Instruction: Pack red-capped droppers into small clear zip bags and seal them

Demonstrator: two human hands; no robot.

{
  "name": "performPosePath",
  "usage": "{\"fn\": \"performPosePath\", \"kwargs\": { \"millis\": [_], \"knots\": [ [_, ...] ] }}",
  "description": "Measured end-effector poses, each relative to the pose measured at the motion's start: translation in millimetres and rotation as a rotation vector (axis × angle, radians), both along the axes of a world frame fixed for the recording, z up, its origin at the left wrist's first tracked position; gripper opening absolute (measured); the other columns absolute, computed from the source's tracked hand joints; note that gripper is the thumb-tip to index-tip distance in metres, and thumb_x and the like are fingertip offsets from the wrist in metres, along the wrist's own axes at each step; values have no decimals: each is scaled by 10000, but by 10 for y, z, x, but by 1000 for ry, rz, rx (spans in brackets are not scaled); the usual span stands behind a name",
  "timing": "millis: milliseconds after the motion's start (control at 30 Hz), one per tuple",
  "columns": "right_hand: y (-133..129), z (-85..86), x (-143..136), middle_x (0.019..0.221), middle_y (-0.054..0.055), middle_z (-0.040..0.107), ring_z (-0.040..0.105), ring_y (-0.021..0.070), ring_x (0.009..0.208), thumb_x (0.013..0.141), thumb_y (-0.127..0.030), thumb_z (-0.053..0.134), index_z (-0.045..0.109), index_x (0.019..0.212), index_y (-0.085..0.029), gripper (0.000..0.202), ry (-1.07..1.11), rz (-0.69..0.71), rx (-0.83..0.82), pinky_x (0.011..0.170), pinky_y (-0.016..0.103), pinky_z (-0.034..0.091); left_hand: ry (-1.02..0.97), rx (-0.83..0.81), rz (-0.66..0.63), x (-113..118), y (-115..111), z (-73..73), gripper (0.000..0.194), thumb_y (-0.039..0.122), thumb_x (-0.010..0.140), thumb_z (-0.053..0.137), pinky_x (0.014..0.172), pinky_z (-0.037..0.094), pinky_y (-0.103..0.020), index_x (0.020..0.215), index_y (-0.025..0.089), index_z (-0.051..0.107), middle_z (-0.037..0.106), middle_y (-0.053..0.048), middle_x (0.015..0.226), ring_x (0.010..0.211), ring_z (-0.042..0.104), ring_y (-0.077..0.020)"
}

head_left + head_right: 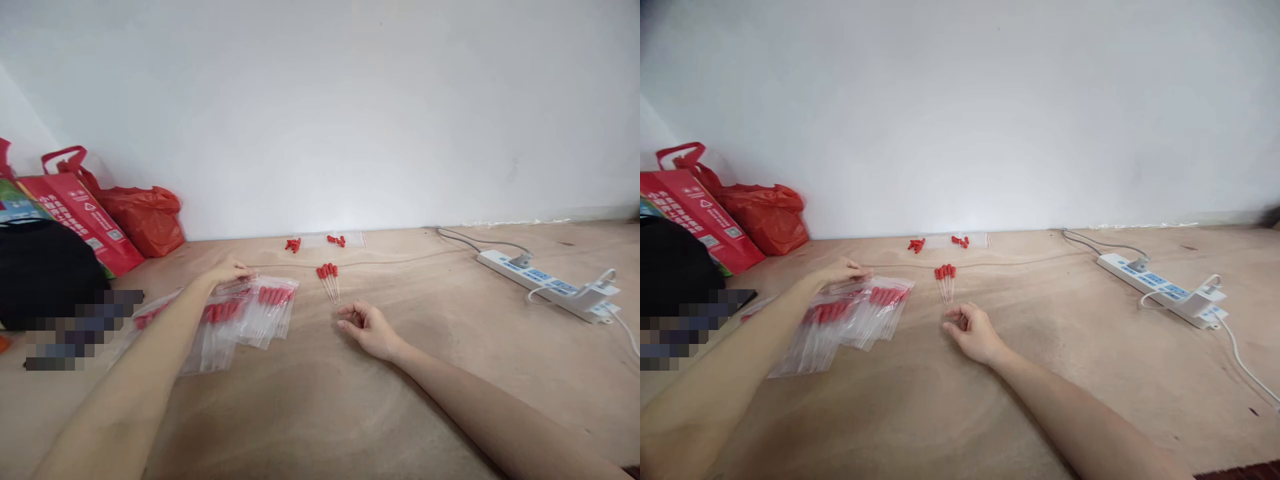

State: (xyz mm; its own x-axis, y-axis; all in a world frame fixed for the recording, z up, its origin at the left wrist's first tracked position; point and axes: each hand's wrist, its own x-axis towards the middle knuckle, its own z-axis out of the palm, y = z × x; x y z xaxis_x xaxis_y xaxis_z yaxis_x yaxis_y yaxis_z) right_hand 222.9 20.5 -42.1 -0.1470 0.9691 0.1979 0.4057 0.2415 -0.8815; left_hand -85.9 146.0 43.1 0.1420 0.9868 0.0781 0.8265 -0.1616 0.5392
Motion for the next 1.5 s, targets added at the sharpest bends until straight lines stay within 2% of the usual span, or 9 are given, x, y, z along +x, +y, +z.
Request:
{"fn": "performPosePath", "kwargs": {
  "millis": [200,333,533,633,767,933,1033,1267,1500],
  "knots": [
    [7,-24,0,748,3,494,404,64,548,691,-208,584,595,877,-160,191,15,-6,-1,551,214,385,239,415,181,-83,-117,295,311,343,819,497,729,403,-236,949,85,611,651,20,850,815,541,-145],
    [15,-35,0,750,4,499,404,66,547,693,-216,579,592,871,-163,187,27,-8,5,551,216,381,410,685,157,224,-360,358,302,150,869,347,846,391,-292,1108,145,532,542,19,1161,1002,510,-151],
    [47,-83,9,704,-5,510,412,70,539,692,-245,572,577,875,-157,203,83,26,-18,533,212,373,554,315,-350,1137,-1250,-67,405,33,728,426,824,442,-367,1096,146,552,578,-99,1101,956,558,-235],
    [69,-116,30,672,-9,518,433,80,547,696,-280,567,568,873,-158,215,113,63,-11,526,212,372,335,102,-517,1347,-1561,-220,547,277,755,528,825,456,-375,1269,180,367,517,-109,1180,998,539,-247],
    [80,-117,44,658,-13,518,446,84,546,692,-285,563,560,871,-154,222,116,66,-8,525,214,372,152,57,-644,1147,-1518,-196,596,414,821,442,878,423,-387,1337,230,205,421,-99,1282,1058,505,-222],
    [37,-42,57,621,-20,514,449,81,538,706,-254,535,560,799,-147,144,90,60,-40,522,209,365,328,73,-908,795,-1356,-252,562,449,831,434,1051,140,-455,1329,265,253,221,-44,1404,1295,152,-247],
    [-31,15,125,573,-30,492,410,75,501,715,-244,527,564,719,-153,98,-3,118,-28,482,199,334,380,-19,-862,890,-1474,-378,567,494,859,329,1055,108,-454,1352,262,173,101,-48,1425,1306,70,-238],
    [-166,54,293,655,-9,487,444,84,560,720,-204,529,611,691,-172,92,-211,110,81,532,208,370,397,-100,-476,1416,-1803,-518,700,585,839,204,1044,41,-490,1365,130,127,1,-139,1417,1294,-44,-284],
    [-178,45,251,698,3,512,479,95,609,725,-176,535,632,740,-184,99,-219,175,104,568,215,394,396,-89,-432,1465,-1821,-532,707,587,831,220,1030,63,-511,1363,127,151,21,-157,1416,1294,-22,-305]
  ]
}}
